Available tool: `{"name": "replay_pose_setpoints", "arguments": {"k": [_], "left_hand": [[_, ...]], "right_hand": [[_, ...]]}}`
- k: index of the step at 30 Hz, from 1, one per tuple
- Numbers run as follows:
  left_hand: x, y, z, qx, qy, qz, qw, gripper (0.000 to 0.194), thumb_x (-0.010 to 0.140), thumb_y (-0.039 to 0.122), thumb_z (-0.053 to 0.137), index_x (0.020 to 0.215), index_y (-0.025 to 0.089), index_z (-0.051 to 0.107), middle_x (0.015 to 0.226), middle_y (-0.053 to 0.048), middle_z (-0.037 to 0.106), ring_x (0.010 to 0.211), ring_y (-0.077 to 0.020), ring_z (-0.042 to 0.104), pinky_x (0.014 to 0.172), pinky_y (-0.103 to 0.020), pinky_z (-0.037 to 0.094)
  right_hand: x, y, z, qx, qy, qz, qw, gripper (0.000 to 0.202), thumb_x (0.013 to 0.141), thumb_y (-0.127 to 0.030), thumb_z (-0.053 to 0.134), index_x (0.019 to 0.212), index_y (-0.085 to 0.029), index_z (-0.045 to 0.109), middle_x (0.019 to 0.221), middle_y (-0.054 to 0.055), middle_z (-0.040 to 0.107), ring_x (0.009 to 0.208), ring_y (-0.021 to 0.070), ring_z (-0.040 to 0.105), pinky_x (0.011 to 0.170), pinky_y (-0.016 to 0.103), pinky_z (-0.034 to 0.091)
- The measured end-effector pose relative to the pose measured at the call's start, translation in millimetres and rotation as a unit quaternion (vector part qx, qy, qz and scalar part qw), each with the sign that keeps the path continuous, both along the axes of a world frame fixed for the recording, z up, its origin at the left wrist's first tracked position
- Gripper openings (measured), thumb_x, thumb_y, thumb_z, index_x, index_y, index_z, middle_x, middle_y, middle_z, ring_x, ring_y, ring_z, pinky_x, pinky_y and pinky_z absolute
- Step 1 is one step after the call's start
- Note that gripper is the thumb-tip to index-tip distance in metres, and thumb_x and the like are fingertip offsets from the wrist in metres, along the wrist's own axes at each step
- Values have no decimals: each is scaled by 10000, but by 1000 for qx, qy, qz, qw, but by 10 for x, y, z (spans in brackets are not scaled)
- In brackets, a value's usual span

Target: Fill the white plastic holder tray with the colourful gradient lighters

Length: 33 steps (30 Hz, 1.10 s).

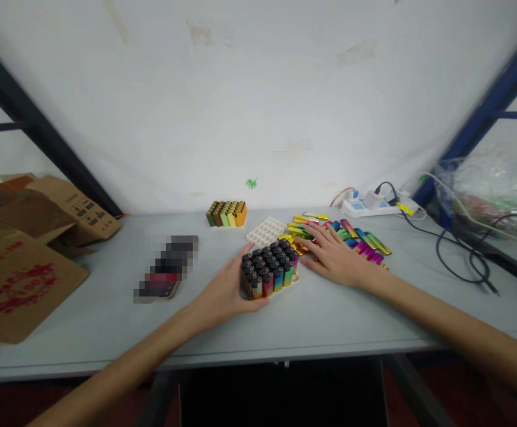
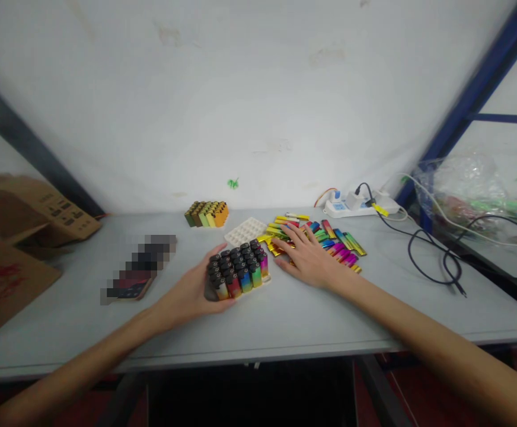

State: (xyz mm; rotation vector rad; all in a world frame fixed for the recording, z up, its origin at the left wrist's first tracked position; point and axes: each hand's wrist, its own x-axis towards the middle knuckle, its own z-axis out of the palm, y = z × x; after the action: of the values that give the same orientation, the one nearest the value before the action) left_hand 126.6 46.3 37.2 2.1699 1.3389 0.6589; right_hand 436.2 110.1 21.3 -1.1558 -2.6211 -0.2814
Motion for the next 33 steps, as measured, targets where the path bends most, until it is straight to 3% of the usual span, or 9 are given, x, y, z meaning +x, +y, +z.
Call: {"name": "replay_pose_setpoints", "arguments": {"k": [4, 7, 10, 13, 17, 20, 26, 30, 33], "left_hand": [[-36, 286, 57, -10, -13, -84, 996, 1107, 712, 394, 858, 1608, 170, 247, 1574, -157, 500, 1436, -328, 507, 1210, -437, 399], [-35, 443, 98, -13, -9, -132, 991, 1093, 703, 377, 865, 1605, 189, 277, 1542, -144, 541, 1400, -325, 546, 1193, -449, 415], [-18, 509, 74, -1, -32, -147, 989, 1056, 716, 369, 861, 1593, 181, 303, 1550, -153, 529, 1416, -320, 527, 1213, -461, 386], [-9, 514, 14, 10, -52, -143, 988, 1033, 728, 382, 859, 1583, 176, 317, 1566, -161, 506, 1428, -321, 511, 1222, -471, 372], [-10, 509, -44, 33, -44, -125, 991, 1002, 704, 462, 880, 1530, 181, 389, 1526, -151, 542, 1389, -341, 539, 1193, -483, 410], [-14, 494, -57, 56, -24, -102, 993, 963, 663, 498, 901, 1457, 174, 464, 1479, -161, 573, 1342, -367, 563, 1159, -511, 435], [-6, 423, -31, 51, -10, -62, 997, 793, 647, 495, 905, 1304, 182, 590, 1307, -109, 685, 1188, -358, 653, 1068, -488, 509], [1, 411, -26, 37, -28, -36, 998, 768, 647, 465, 910, 1294, 205, 588, 1242, -74, 716, 1124, -325, 689, 994, -453, 555], [7, 408, -38, 23, -79, -37, 996, 887, 647, 435, 922, 1401, 214, 510, 1269, -88, 707, 1168, -310, 684, 1051, -466, 536]], "right_hand": [[-60, 154, -8, 0, 18, -11, 1000, 562, 1066, -517, 394, 1553, -240, 436, 1626, 179, 379, 1514, 365, 331, 1197, 643, 297], [-84, 281, 77, -7, 37, 10, 999, 533, 1068, -493, 391, 1529, -237, 467, 1555, 174, 467, 1454, 357, 408, 1171, 629, 333], [-130, 380, 302, -26, 119, 23, 992, 479, 1096, -449, 309, 1373, -195, 606, 1376, 166, 615, 1307, 311, 552, 1119, 551, 420], [-250, 331, 632, -71, 200, 57, 976, 490, 1105, -457, 292, 1225, -175, 674, 1183, 132, 700, 1125, 263, 649, 1039, 455, 493], [-536, 22, 906, -91, 167, 152, 970, 496, 1067, -545, 420, 1428, -231, 553, 1358, 116, 632, 1241, 267, 600, 1078, 445, 461], [-758, -182, 827, -83, 92, 182, 975, 669, 994, -649, 511, 1520, -236, 475, 1339, 147, 622, 1195, 310, 615, 1023, 480, 489], [-948, -187, 528, -43, 22, 116, 992, 653, 987, -652, 521, 1471, -213, 530, 1236, 176, 644, 1051, 311, 669, 910, 453, 518], [-924, -137, 527, -43, 40, 117, 991, 574, 992, -619, 546, 1388, -205, 582, 1146, 152, 673, 991, 282, 670, 864, 406, 510], [-871, -107, 556, -55, 76, 113, 989, 543, 987, -620, 556, 1318, -195, 625, 1105, 140, 691, 931, 261, 669, 803, 372, 501]]}}
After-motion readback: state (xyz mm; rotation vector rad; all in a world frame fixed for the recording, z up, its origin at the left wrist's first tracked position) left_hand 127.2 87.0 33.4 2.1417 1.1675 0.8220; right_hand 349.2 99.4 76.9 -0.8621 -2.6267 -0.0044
